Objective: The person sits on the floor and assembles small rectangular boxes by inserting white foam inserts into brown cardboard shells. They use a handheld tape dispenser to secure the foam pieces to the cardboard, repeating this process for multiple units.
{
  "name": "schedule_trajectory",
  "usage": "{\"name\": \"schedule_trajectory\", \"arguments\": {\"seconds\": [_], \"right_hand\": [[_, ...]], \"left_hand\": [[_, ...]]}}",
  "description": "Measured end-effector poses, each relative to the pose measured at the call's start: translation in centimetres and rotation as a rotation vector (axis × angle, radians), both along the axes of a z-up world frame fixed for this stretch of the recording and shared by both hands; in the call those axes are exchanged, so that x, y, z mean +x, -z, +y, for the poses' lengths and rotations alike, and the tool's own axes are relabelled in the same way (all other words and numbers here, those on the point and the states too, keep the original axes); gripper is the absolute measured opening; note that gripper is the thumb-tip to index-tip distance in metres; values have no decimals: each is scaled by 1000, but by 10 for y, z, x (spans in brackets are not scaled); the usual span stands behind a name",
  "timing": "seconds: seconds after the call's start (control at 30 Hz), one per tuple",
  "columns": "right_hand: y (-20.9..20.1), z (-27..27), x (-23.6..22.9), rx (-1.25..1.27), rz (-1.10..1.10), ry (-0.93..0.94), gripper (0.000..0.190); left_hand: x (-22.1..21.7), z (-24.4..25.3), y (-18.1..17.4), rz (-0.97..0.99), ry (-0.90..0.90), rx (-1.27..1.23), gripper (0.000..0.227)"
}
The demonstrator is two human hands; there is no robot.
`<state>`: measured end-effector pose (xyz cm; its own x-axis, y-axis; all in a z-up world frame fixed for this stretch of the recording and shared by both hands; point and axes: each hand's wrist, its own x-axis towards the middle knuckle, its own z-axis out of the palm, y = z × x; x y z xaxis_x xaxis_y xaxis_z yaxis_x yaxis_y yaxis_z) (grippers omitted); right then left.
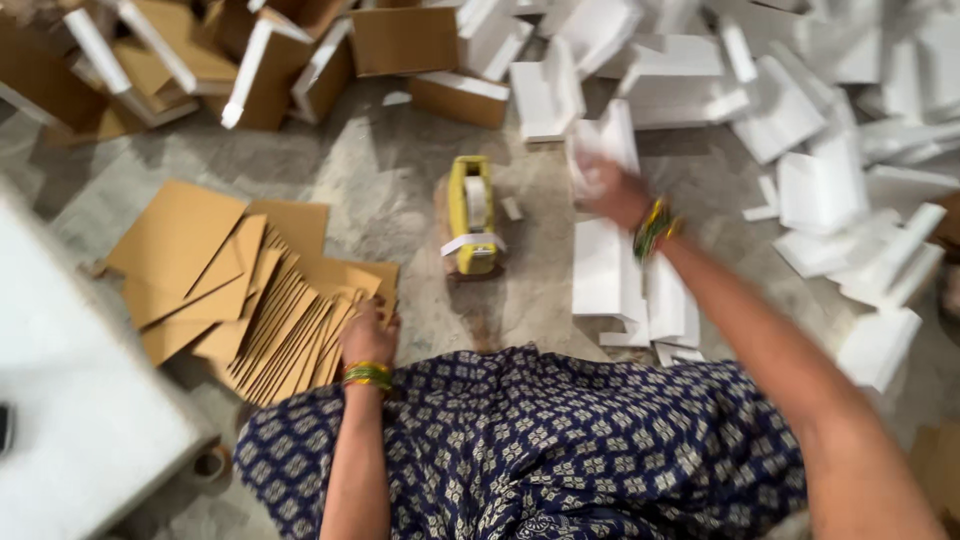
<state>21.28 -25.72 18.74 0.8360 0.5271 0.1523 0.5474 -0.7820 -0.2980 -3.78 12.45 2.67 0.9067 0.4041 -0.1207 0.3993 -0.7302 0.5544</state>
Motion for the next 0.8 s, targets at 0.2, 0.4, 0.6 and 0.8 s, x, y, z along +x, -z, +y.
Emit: {"name": "schedule_trajectory", "arguments": {"seconds": [0.2, 0.4, 0.6, 0.8], "right_hand": [[143, -35, -149, -1129, 460, 134, 112], [160, -73, -117, -814, -183, 17, 64], [128, -80, -108, 166, 62, 531, 37], [156, -68, -144, 491, 564, 733, 40]], "left_hand": [[5, -20, 12, 350, 246, 302, 70], [20, -3, 28, 132, 75, 360, 51], [43, 19, 44, 83, 81, 612, 50], [63, 33, 35, -75, 6, 707, 27]]}}
